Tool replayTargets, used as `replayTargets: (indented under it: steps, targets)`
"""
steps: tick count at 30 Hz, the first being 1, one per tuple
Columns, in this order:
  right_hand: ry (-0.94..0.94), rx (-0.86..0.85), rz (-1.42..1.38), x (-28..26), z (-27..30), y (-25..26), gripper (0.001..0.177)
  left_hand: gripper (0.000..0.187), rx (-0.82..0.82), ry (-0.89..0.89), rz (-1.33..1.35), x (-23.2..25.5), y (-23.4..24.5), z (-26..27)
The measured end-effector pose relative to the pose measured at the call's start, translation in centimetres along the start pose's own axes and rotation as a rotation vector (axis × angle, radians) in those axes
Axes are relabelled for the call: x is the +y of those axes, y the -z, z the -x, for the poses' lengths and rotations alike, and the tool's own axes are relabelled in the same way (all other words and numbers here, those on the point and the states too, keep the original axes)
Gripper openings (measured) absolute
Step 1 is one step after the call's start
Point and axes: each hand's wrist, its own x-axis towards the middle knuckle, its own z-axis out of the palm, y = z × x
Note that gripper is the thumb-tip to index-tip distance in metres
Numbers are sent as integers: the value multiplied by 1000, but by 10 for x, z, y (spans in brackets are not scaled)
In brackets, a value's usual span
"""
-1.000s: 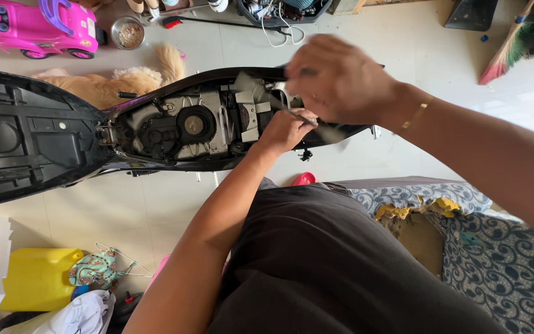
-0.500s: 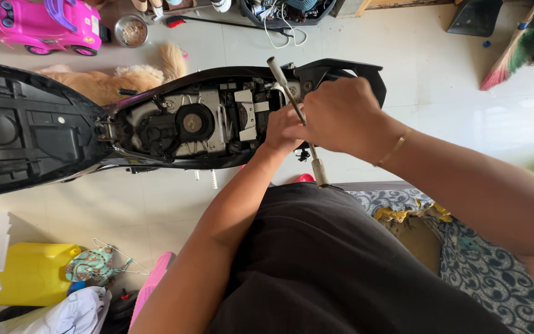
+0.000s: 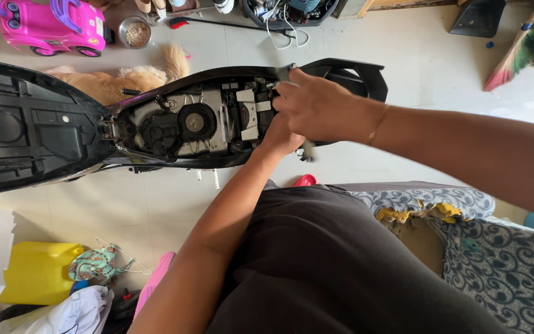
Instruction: The person uses a socket wrench to loosen and remove bolts from the rear section of a motorcycle. They detach a black plastic cover and set it aside, then continue to remove additional fasteners from the exposed frame.
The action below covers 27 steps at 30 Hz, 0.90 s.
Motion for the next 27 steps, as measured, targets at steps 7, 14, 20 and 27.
replayTargets:
  steps: [7, 14, 20, 27]
  targets:
    - [-335, 457, -205, 34, 28, -13, 11, 31, 191, -439, -361, 1, 7, 2]
    - [-725, 278, -536, 16, 63, 37, 60, 36, 292, -490, -337, 6, 9, -7]
    - [-803, -171, -718, -19, 15, 23, 66, 20, 271, -426, -386, 5, 4, -12]
    - [-678, 26, -478, -18, -13, -17, 11, 13, 337, -285, -279, -3, -13, 1]
